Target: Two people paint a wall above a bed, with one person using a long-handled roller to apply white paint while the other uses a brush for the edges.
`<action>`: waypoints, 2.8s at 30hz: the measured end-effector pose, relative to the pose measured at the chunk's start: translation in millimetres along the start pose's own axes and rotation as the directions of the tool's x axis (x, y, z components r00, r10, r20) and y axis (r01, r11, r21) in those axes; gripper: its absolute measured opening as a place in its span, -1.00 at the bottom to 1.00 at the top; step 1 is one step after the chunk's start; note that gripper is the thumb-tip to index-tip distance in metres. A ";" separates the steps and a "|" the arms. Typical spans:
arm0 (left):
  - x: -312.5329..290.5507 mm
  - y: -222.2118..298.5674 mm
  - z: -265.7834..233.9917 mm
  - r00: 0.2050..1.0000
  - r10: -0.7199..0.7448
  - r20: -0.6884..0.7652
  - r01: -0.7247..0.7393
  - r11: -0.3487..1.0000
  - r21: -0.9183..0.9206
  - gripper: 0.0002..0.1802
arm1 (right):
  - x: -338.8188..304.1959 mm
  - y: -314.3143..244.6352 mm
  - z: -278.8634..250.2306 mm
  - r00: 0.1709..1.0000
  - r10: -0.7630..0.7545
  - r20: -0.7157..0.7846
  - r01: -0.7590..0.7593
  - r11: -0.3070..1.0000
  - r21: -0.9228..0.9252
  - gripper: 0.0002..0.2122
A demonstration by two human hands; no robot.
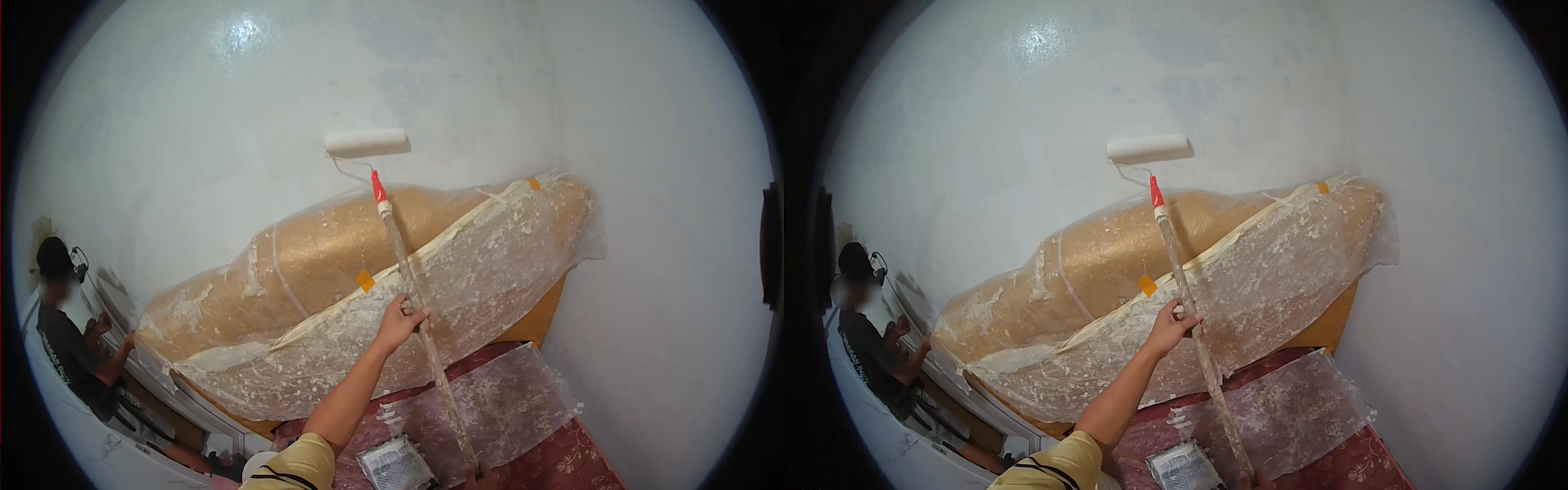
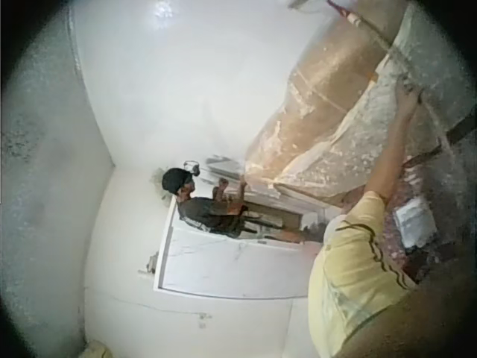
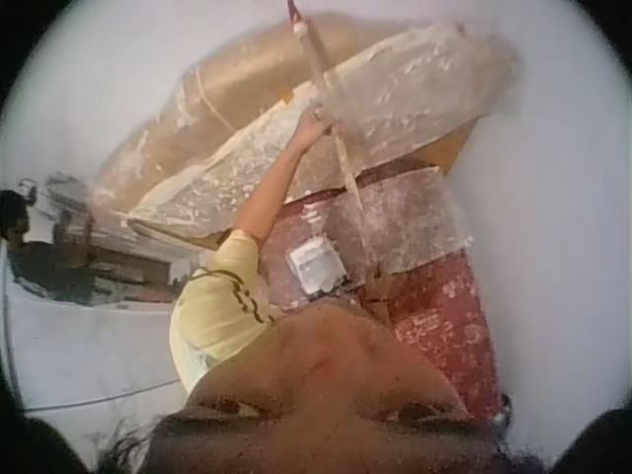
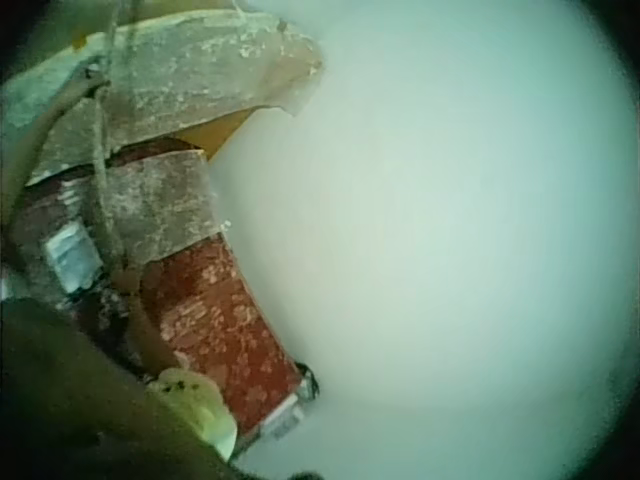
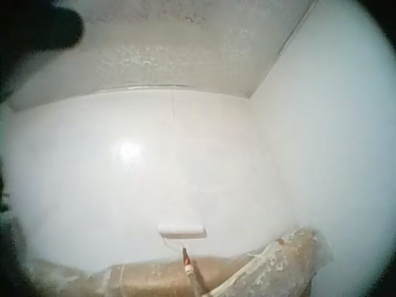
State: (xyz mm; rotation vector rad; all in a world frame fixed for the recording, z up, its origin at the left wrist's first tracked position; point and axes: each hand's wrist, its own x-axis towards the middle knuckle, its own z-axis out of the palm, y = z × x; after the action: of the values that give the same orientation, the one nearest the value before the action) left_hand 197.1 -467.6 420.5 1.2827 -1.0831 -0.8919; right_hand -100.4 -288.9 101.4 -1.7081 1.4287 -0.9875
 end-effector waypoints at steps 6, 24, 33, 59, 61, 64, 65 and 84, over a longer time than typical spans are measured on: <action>15.0 25.4 2.3 0.994 0.102 -0.039 -0.105 0.990 -0.091 -0.50 | 59.6 -33.5 -17.0 0.988 0.056 0.142 -0.063 0.997 0.044 -0.56; -143.3 -82.5 70.2 0.917 -0.283 0.283 0.324 0.940 -0.110 -0.36 | 132.6 -174.6 -83.4 0.981 -0.139 -0.138 0.157 0.978 0.133 -0.70; -163.9 -65.9 84.9 0.890 -0.310 0.333 0.377 0.913 -0.157 -0.34 | 180.6 -245.4 -123.4 0.938 -0.273 -0.214 0.303 0.945 0.125 -0.69; -178.5 70.6 -43.2 0.993 0.114 0.002 -0.113 0.983 -0.148 -0.42 | 312.6 -509.2 -217.8 0.899 -0.368 -0.236 0.417 0.884 0.212 -0.48; -185.7 87.6 -46.9 0.992 0.127 -0.002 -0.126 0.981 -0.146 -0.41 | 308.7 -536.3 -218.6 0.923 -0.332 -0.196 0.377 0.882 0.281 -0.50; -195.6 127.0 -49.9 0.978 0.197 0.072 -0.187 0.975 -0.122 -0.41 | 303.4 -573.1 -217.1 0.932 -0.338 -0.130 0.362 0.859 0.363 -0.53; -199.5 144.1 -50.2 0.971 0.230 0.071 -0.220 0.967 -0.127 -0.41 | 301.9 -584.3 -216.5 0.937 -0.328 -0.120 0.349 0.857 0.380 -0.53; -267.3 295.7 50.0 -0.017 0.794 0.607 -0.365 0.561 -0.743 0.12 | 290.0 -583.4 -160.7 0.923 -0.360 -0.139 0.384 0.827 0.411 -0.52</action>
State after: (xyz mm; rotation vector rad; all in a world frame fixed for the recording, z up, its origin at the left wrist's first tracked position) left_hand 55.4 -195.8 680.3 -0.3928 -2.0475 -1.0350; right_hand 57.6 -490.4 721.7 -1.6524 0.8231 -1.4525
